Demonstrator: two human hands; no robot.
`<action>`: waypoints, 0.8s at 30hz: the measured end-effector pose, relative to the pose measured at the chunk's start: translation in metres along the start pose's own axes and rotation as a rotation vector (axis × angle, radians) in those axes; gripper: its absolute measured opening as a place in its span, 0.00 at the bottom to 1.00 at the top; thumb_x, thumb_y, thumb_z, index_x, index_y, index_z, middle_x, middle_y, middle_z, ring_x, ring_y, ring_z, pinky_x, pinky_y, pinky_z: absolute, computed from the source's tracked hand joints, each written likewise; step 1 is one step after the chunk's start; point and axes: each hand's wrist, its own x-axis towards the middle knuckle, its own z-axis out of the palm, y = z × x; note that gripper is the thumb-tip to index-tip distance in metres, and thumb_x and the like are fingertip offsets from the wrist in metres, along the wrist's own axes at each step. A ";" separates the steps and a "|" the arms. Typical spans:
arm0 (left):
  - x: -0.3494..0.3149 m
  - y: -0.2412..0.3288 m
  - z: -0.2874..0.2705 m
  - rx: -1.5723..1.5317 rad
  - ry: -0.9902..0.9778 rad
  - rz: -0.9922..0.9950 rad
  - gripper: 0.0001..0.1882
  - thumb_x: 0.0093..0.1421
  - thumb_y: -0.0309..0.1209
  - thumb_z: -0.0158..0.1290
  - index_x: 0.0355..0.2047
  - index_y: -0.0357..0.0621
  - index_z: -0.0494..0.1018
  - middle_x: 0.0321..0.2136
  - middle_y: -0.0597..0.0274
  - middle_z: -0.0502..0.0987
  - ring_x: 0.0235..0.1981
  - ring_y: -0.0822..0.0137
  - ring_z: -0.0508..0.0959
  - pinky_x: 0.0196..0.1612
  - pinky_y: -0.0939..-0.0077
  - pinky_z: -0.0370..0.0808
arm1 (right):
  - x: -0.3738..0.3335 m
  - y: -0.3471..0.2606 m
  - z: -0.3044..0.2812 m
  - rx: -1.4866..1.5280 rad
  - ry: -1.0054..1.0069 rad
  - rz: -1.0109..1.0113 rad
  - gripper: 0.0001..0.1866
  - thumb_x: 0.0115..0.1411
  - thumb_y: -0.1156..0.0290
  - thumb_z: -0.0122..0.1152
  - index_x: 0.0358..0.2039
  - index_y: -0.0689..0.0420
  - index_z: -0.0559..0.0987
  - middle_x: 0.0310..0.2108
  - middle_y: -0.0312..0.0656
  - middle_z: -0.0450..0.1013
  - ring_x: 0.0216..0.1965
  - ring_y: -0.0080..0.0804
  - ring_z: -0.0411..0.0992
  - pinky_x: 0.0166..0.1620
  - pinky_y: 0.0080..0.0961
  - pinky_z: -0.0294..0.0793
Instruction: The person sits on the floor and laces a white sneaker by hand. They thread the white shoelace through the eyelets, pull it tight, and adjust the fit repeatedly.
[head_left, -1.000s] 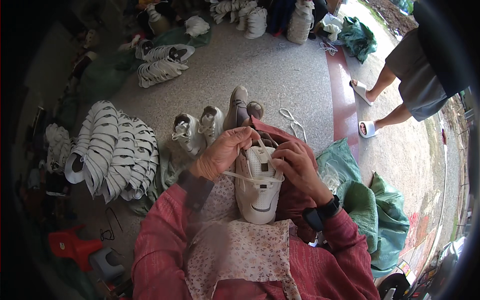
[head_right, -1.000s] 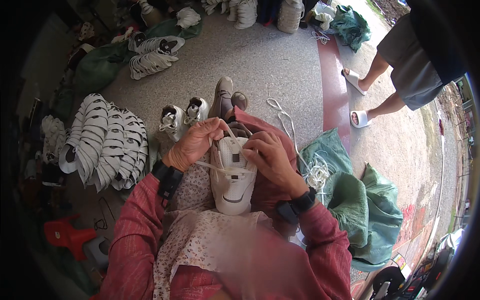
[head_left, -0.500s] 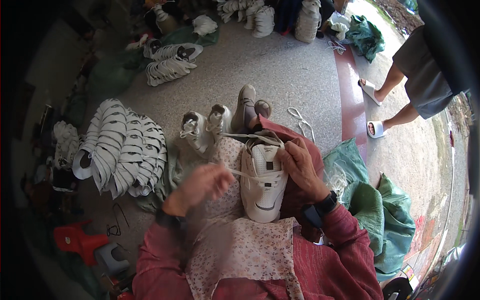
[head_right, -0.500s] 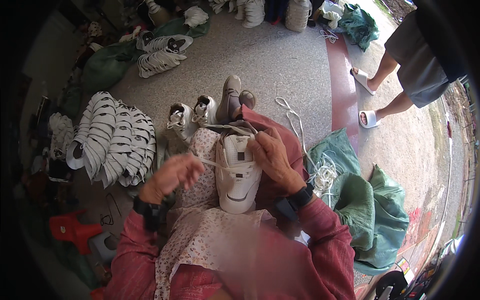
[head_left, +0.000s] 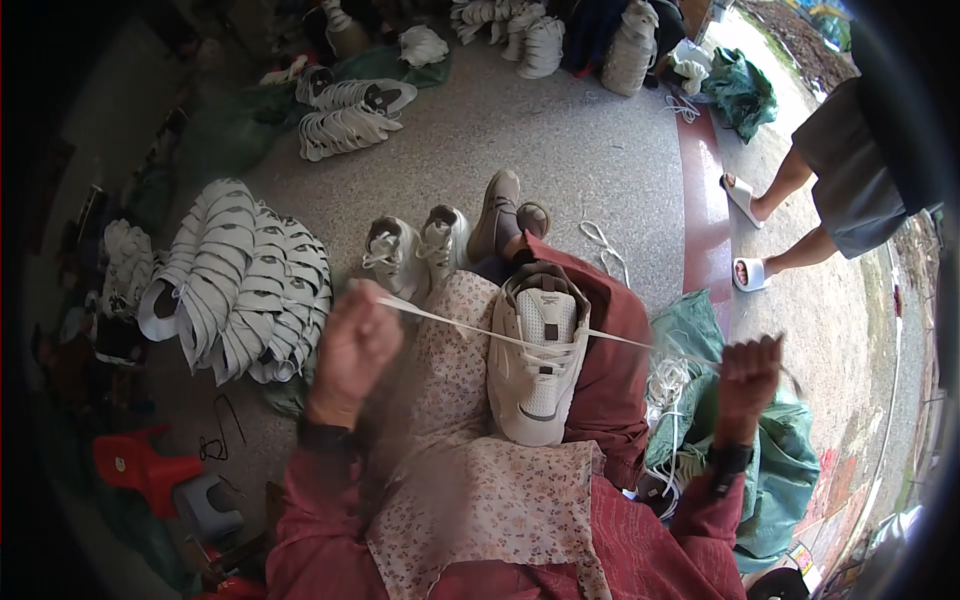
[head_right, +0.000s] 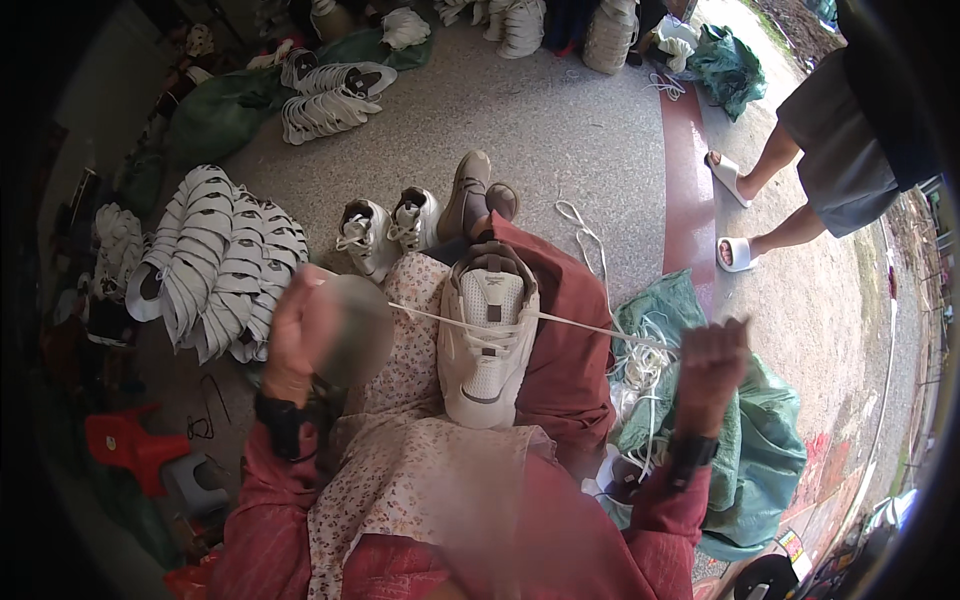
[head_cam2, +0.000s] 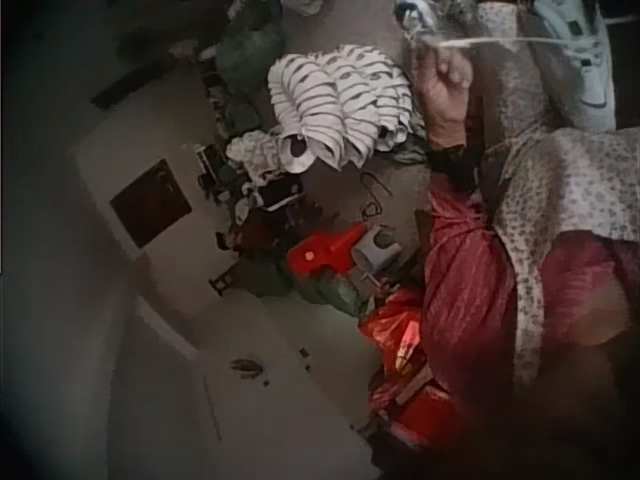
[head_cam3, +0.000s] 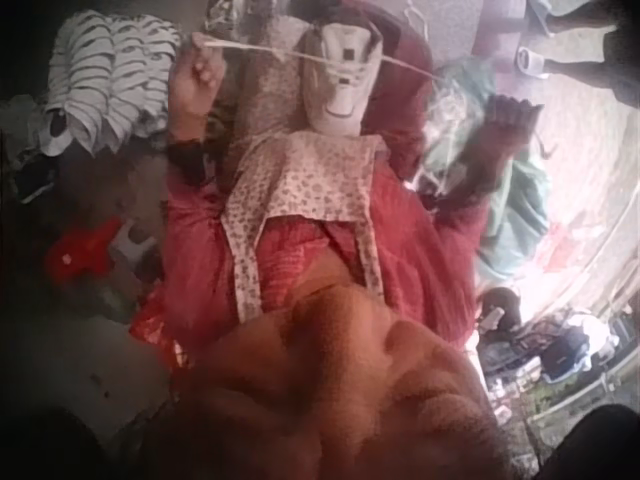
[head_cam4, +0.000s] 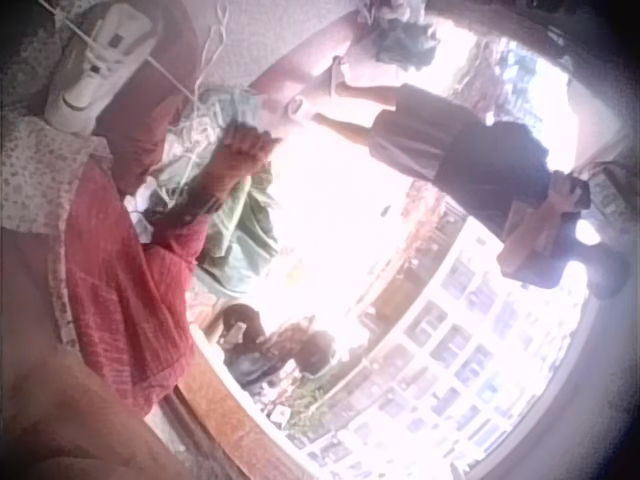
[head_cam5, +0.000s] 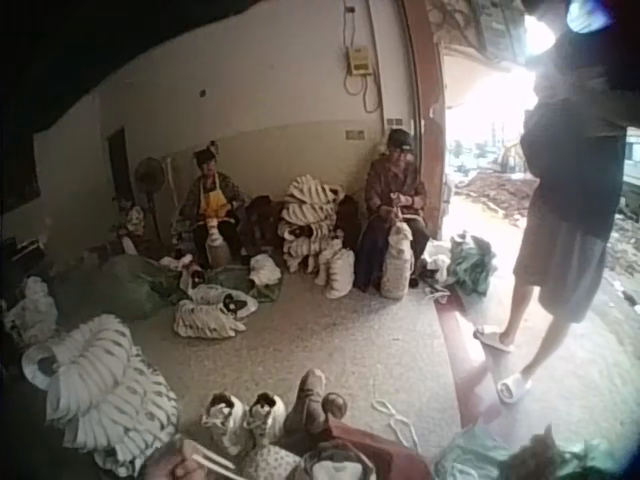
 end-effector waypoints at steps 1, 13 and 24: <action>-0.007 0.019 0.001 0.082 -0.024 0.069 0.09 0.72 0.37 0.48 0.37 0.46 0.68 0.18 0.74 0.59 0.15 0.79 0.64 0.17 0.84 0.66 | -0.004 -0.018 -0.015 0.039 -0.018 -0.045 0.27 0.77 0.54 0.34 0.18 0.46 0.58 0.13 0.26 0.46 0.15 0.21 0.45 0.21 0.23 0.49; -0.042 0.131 -0.045 -0.069 0.475 0.581 0.13 0.73 0.30 0.44 0.52 0.34 0.68 0.31 0.65 0.62 0.30 0.72 0.63 0.35 0.78 0.65 | -0.048 0.003 -0.060 -1.433 0.191 0.396 0.16 0.64 0.60 0.61 0.34 0.63 0.82 0.28 0.36 0.78 0.28 0.23 0.75 0.32 0.22 0.74; -0.069 0.154 -0.136 -0.229 0.388 0.591 0.15 0.75 0.31 0.38 0.52 0.33 0.68 0.23 0.70 0.59 0.19 0.76 0.56 0.19 0.80 0.55 | 0.009 0.099 0.101 -1.239 -0.522 0.292 0.05 0.58 0.75 0.67 0.34 0.60 0.82 0.32 0.35 0.77 0.33 0.29 0.74 0.39 0.29 0.74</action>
